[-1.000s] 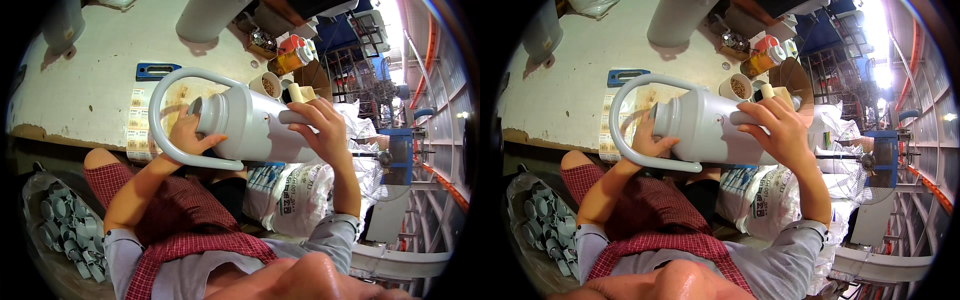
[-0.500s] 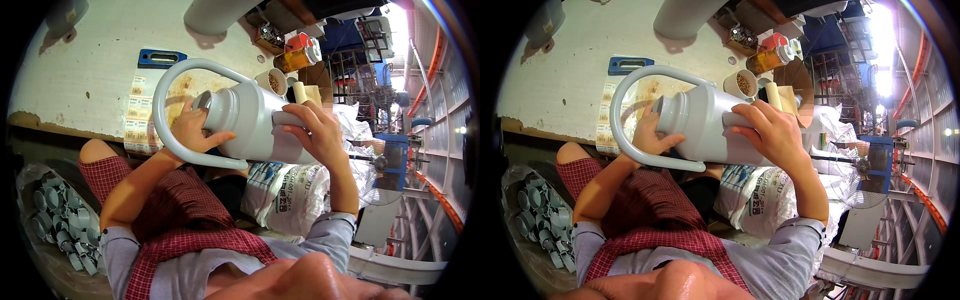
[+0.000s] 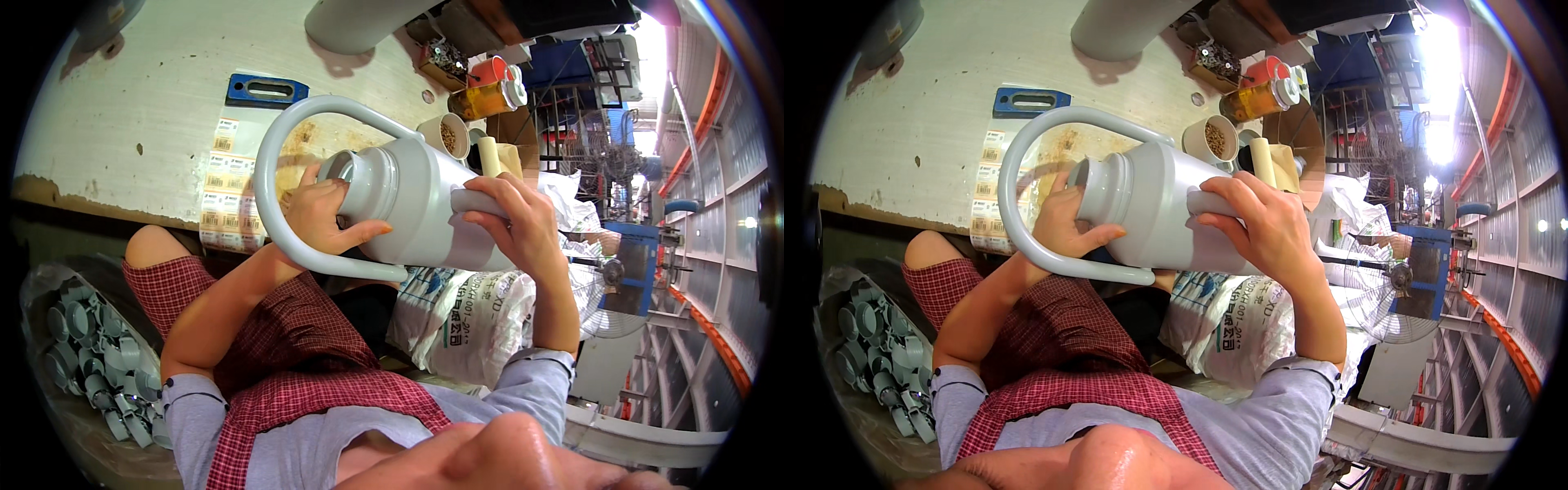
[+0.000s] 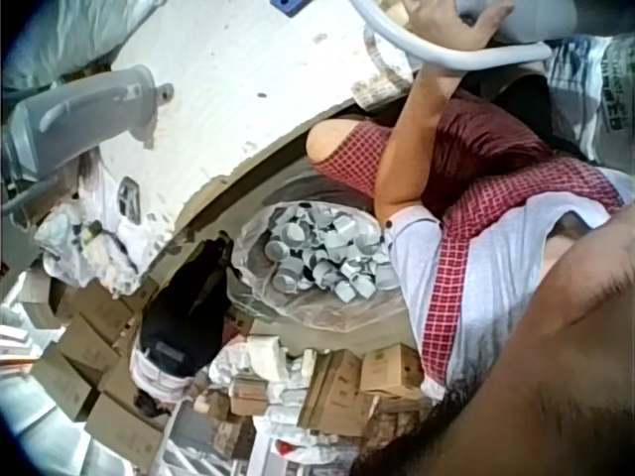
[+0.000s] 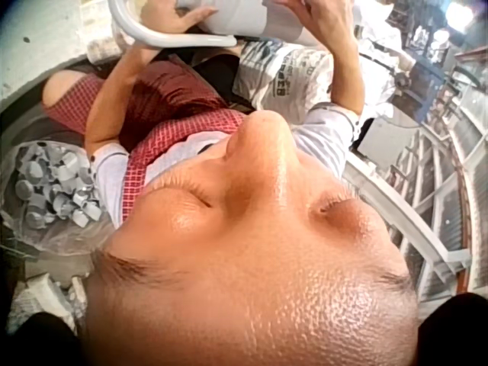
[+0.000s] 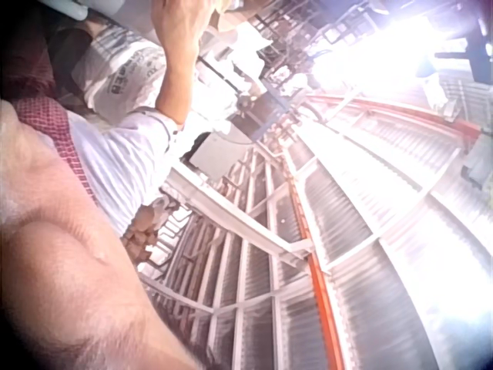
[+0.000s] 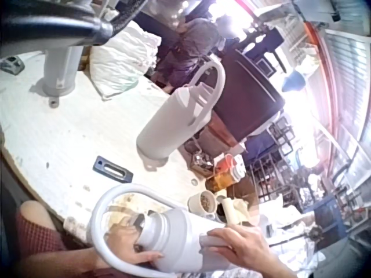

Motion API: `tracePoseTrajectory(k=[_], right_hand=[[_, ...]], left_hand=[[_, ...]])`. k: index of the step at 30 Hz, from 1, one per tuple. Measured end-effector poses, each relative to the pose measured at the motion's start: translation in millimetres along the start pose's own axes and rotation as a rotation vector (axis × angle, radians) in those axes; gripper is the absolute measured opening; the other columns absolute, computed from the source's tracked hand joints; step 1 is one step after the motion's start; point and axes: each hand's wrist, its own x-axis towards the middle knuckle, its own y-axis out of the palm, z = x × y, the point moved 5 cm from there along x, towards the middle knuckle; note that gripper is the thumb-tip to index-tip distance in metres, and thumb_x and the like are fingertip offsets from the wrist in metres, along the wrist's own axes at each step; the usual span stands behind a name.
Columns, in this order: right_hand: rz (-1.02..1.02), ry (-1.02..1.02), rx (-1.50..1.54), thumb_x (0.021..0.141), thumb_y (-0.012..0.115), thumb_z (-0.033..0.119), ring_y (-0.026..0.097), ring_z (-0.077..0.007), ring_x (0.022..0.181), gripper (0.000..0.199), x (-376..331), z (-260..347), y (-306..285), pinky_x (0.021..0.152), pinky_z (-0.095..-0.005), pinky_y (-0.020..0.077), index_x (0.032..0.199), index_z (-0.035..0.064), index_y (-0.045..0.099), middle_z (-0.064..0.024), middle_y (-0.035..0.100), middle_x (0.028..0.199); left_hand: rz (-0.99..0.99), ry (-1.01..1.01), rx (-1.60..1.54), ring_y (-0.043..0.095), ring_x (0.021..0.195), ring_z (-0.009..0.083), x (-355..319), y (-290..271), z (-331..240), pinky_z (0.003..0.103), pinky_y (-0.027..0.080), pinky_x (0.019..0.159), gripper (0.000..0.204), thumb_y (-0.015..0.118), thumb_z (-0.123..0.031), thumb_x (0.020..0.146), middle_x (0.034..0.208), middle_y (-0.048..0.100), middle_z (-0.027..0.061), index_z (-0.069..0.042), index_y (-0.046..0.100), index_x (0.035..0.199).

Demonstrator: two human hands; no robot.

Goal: The person assembles white plastic watering cans by hand. They pick up the can body, insert a handle, and secure it with a screw using a manual press tool. The person repeats this process for multiple units, placing the finished cans on the table.

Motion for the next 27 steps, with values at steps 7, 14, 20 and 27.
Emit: tracePoseTrajectory(k=[7, 14, 20, 27], right_hand=[[-0.023, 0.008, 0.02, 0.076, 0.079, 0.022, 0.065, -0.0273, 0.073, 0.032, -0.7, 0.6, 1.7, 0.064, -0.0359, 0.0503, 0.102, 0.0088, 0.066, -0.0075, 0.066, 0.085], [-0.358, 0.051, -0.254, 0.078, 0.075, 0.026, 0.061, -0.0282, 0.066, 0.022, 5.1, 19.5, 12.1, 0.064, -0.0399, 0.0465, 0.079, 0.0084, 0.062, -0.0086, 0.063, 0.07], [-0.273, 0.303, -0.121, 0.088, 0.066, 0.03, 0.065, -0.0308, 0.07, 0.024, 0.7, -2.8, 5.9, 0.066, -0.0388, 0.0491, 0.079, 0.0078, 0.068, -0.0096, 0.067, 0.071], [-0.444, 0.114, 0.166, 0.078, 0.078, 0.03, 0.065, -0.0319, 0.073, 0.036, -76.7, -55.0, -27.5, 0.066, -0.0368, 0.05, 0.097, 0.002, 0.065, -0.015, 0.066, 0.081]], left_hand=[[-0.046, 0.111, 0.021, 0.064, 0.071, 0.0331, -1.1, -5.6, -21.4, 0.048, 0.036, 0.093, 0.055, 0.073, -0.051, 0.079, 0.074, 0.066, 0.0173, 0.003, 0.068, 0.089], [-0.163, 0.16, 0.083, 0.064, 0.081, 0.0366, -7.2, 4.7, -18.2, 0.049, 0.034, 0.096, 0.058, 0.069, -0.051, 0.083, 0.079, 0.068, 0.0206, 0.006, 0.068, 0.095], [-0.349, 0.075, 0.069, 0.061, 0.079, 0.0349, -11.4, 12.7, -21.3, 0.044, 0.038, 0.097, 0.051, 0.067, -0.051, 0.086, 0.075, 0.069, 0.0155, 0.0, 0.072, 0.08], [-0.584, -0.539, -0.885, 0.049, 0.065, 0.0123, -15.3, 6.8, 9.9, 0.034, 0.046, 0.078, 0.05, 0.061, -0.038, 0.098, 0.06, 0.056, 0.0039, 0.001, 0.065, 0.066]])
